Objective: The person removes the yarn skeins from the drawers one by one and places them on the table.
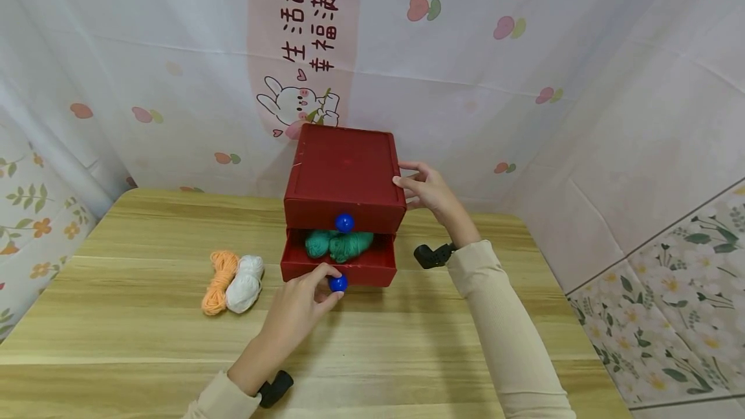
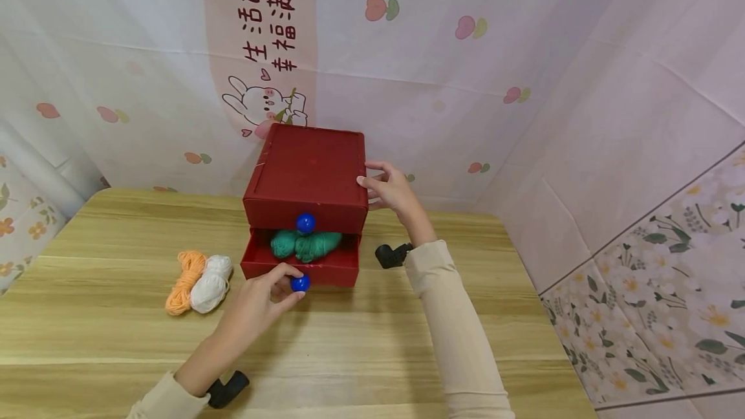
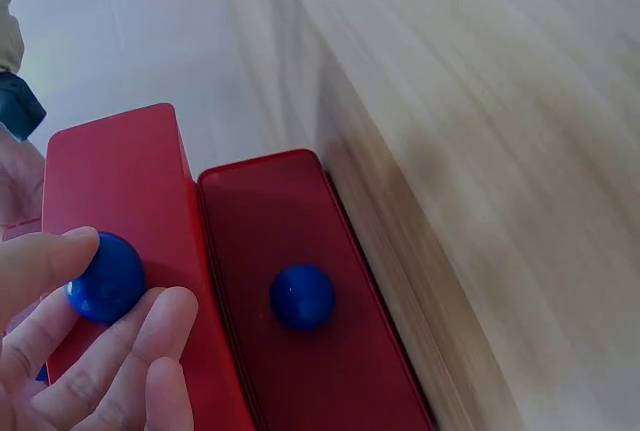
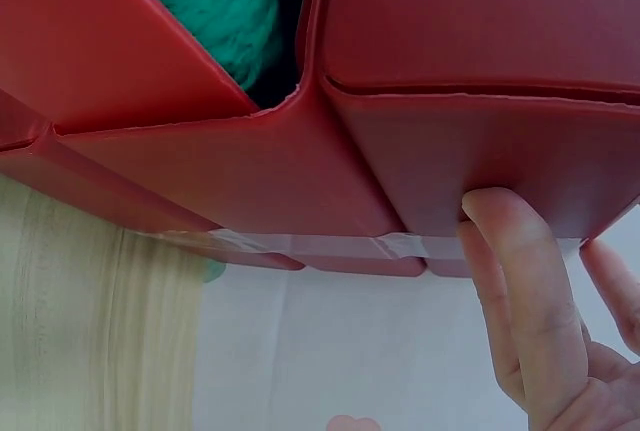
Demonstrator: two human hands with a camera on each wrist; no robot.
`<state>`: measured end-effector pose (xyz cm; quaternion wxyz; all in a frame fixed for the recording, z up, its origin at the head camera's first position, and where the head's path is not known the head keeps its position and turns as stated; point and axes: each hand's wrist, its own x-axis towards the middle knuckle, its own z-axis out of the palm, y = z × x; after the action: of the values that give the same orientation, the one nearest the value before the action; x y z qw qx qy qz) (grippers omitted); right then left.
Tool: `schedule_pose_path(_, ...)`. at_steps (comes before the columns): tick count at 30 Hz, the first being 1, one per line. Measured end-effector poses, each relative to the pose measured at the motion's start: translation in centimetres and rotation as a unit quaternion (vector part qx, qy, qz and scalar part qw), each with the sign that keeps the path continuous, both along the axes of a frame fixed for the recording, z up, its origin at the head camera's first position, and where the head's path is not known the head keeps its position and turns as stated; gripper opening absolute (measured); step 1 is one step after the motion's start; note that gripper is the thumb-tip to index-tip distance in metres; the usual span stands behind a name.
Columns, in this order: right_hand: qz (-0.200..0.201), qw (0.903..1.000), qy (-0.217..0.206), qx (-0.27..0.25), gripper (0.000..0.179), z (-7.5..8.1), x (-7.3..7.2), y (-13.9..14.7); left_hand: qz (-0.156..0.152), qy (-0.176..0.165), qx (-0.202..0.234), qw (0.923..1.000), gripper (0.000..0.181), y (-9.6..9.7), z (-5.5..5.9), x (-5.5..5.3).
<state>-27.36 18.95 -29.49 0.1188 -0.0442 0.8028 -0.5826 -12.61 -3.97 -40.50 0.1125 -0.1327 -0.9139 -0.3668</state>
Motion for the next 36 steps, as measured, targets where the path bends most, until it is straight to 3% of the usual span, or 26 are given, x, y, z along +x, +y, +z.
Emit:
schedule_pose_path(19,0.001,1.0,-0.002,0.004,0.051,0.0,0.0,0.1,-0.002,-0.024,-0.014,0.9996,0.025,-0.1,0.3,3.2)
schedule_pose_path(36,0.001,1.0,-0.001,0.008,0.052,0.1,0.0,0.1,-0.009,-0.021,-0.024,0.9994,0.026,-0.1,0.5,4.8)
